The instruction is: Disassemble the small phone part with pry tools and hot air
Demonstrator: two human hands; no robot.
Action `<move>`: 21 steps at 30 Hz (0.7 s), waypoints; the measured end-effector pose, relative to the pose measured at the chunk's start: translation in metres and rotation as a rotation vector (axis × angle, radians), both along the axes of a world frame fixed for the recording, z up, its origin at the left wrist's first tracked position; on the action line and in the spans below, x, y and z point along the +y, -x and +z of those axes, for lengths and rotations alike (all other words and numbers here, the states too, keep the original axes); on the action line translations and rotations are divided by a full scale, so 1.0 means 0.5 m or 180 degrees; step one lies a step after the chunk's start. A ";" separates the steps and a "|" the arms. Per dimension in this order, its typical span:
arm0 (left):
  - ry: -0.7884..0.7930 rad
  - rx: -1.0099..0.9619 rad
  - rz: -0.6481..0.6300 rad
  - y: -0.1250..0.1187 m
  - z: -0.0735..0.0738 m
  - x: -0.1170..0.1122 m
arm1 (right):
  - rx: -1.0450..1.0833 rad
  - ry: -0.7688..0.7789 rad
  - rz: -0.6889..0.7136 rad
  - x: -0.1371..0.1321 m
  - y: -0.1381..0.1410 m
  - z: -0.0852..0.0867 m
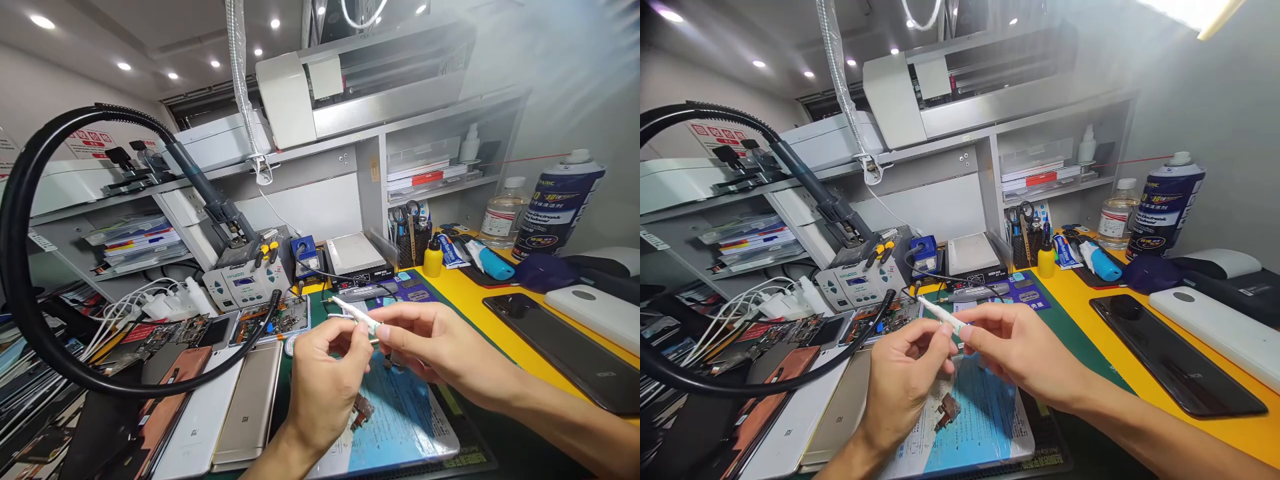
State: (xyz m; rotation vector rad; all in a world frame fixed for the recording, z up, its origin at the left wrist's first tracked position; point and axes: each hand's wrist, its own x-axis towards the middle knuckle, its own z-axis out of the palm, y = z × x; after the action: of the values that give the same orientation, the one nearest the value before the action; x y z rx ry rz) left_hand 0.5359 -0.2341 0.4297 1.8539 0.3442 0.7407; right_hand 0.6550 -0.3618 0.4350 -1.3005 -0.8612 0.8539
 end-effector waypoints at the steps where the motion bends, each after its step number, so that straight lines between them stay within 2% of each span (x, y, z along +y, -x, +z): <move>1: 0.0045 0.0014 0.0006 -0.001 0.000 -0.001 | -0.0069 -0.0043 -0.0069 0.000 0.002 0.001; 6: 0.0232 0.0118 0.0059 -0.002 0.000 -0.007 | -0.0447 -0.0200 -0.0341 0.001 0.011 0.001; 12: 0.0267 0.0247 0.0039 0.001 -0.001 -0.012 | -0.1295 -0.0400 -0.0740 0.004 0.011 -0.022; 17: 0.0433 0.0277 -0.0127 0.003 0.002 -0.014 | -0.2160 -0.0755 -0.0916 0.002 0.005 -0.036; 21: 0.0577 0.0219 -0.0376 0.006 0.008 -0.014 | -0.2323 -0.1038 -0.0967 0.002 0.004 -0.038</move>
State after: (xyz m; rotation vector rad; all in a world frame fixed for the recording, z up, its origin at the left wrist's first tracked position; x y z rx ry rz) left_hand 0.5329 -0.2410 0.4334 1.7150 0.3317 0.5479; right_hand 0.6532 -0.3610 0.4159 -1.4100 -1.2606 -0.0324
